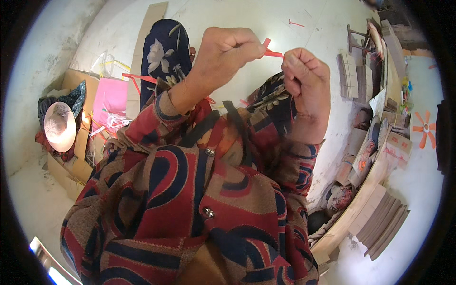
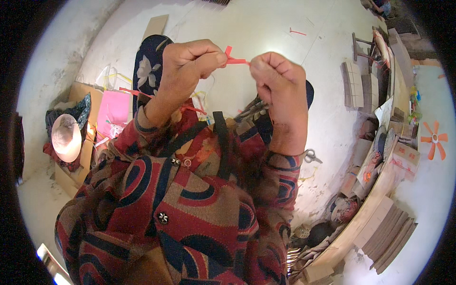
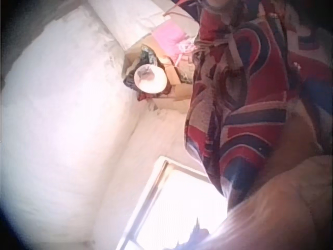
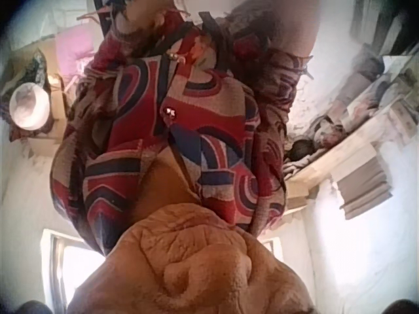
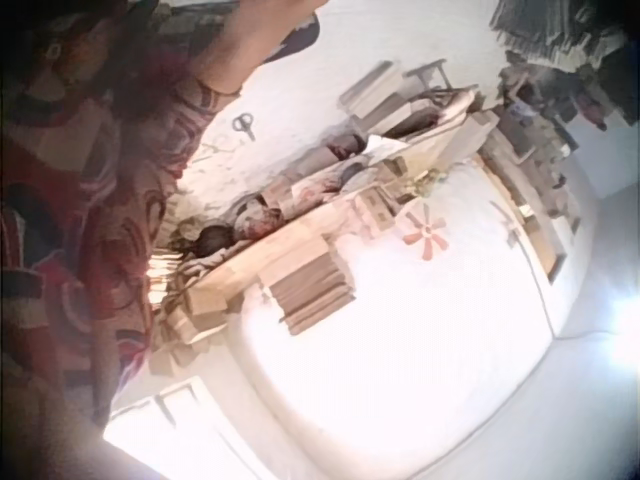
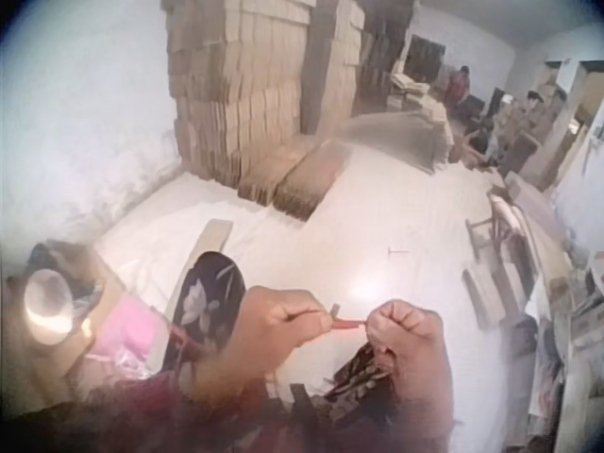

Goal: The person gathers a stack of thin paper sheets from a pile, aligns them, and ties them together with a red string. They then cut the excess string with scissors.

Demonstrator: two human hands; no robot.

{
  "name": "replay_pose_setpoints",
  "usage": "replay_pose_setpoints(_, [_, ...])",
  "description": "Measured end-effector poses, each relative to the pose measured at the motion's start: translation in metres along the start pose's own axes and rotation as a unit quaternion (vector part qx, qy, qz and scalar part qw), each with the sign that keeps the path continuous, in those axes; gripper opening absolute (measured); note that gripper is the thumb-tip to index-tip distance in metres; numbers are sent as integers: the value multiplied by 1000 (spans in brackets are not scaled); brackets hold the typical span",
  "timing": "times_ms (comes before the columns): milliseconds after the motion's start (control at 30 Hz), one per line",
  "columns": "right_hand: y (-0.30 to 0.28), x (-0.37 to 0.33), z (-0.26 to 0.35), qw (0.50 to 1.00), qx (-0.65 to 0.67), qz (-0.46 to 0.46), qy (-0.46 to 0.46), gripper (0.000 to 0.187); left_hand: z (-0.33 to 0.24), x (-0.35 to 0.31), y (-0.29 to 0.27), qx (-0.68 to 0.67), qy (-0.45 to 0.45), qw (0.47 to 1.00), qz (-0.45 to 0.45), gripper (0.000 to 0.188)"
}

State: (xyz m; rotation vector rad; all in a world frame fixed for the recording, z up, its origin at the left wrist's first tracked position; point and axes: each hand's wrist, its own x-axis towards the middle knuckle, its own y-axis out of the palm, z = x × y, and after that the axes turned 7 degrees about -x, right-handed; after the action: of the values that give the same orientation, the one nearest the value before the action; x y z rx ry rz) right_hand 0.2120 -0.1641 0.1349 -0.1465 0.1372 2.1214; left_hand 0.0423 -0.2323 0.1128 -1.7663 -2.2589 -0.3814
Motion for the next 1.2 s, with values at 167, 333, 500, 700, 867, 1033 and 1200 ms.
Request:
replay_pose_setpoints(167, [7, 11, 10, 988, -130, -58, -60, 19, 14, 3, -3, 73, 48, 996, 14, 17])
replay_pose_setpoints(333, [49, -8, 6, 989, -98, -80, -71, 14, 11, 3, -1, -47, -17, 995, -87, 16])
replay_pose_setpoints(500, [57, 0, -29, 941, 337, -2, 45, 16, 3, 4, 2, -264, -82, 958, -73, 15])
replay_pose_setpoints(700, [65, 3, -28, 967, 254, -32, -5, 33, 5, 6, 1, -368, -159, 915, -42, 15])
replay_pose_setpoints(867, [44, 8, -16, 999, 44, 7, -2, 33, 2, 7, -10, -347, -181, 920, -1, 15])
replay_pose_setpoints(1033, [46, 14, -27, 951, 287, 101, 44, 36, -3, 6, -4, -373, -150, 915, -23, 15])
replay_pose_setpoints(1200, [58, 11, -30, 948, 311, 67, -2, 39, 0, 8, -4, -366, -138, 920, -11, 15])
